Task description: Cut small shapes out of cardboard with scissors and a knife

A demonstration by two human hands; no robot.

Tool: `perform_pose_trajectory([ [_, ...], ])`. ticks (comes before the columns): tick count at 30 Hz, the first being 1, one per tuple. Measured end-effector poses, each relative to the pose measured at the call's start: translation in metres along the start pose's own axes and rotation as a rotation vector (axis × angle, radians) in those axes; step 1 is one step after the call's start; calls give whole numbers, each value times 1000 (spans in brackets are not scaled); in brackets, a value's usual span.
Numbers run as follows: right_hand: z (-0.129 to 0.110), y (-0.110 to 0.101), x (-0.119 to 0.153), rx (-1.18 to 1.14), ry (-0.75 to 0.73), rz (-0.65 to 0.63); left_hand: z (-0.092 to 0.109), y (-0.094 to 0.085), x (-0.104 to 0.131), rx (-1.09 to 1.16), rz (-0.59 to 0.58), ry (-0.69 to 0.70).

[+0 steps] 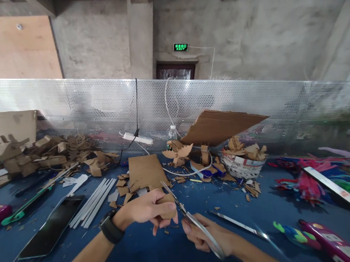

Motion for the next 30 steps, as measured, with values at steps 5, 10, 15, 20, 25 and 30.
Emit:
perform_pose_trajectory([
  [5, -7, 4, 1, -103, -42, -135, 3, 2, 1, 13, -2, 2],
  [10, -31, -7, 2, -260, -187, -181, 5, 4, 3, 22, -6, 0],
  [15, -65, -46, 12, -551, -465, 121, 6, 2, 2, 63, 44, 22],
  [20, -69, -47, 19, -597, -456, 207, 4, -8, 0, -3, 162, 39],
  [25, -59, -26, 13, -443, -299, 51, 1, -20, 0, -46, 310, 55],
  [30, -58, -28, 12, -653, -188, -11, 1, -17, 0, -14, 301, 46],
])
Point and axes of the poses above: each hand's wrist, its own x-axis away from the middle knuckle, its own y-axis out of the palm, z = x × y, the point moved 7 cm from there along -x, towards the middle knuckle, and after that the axes turned 1 degree about -x, right-handed, at the moved point
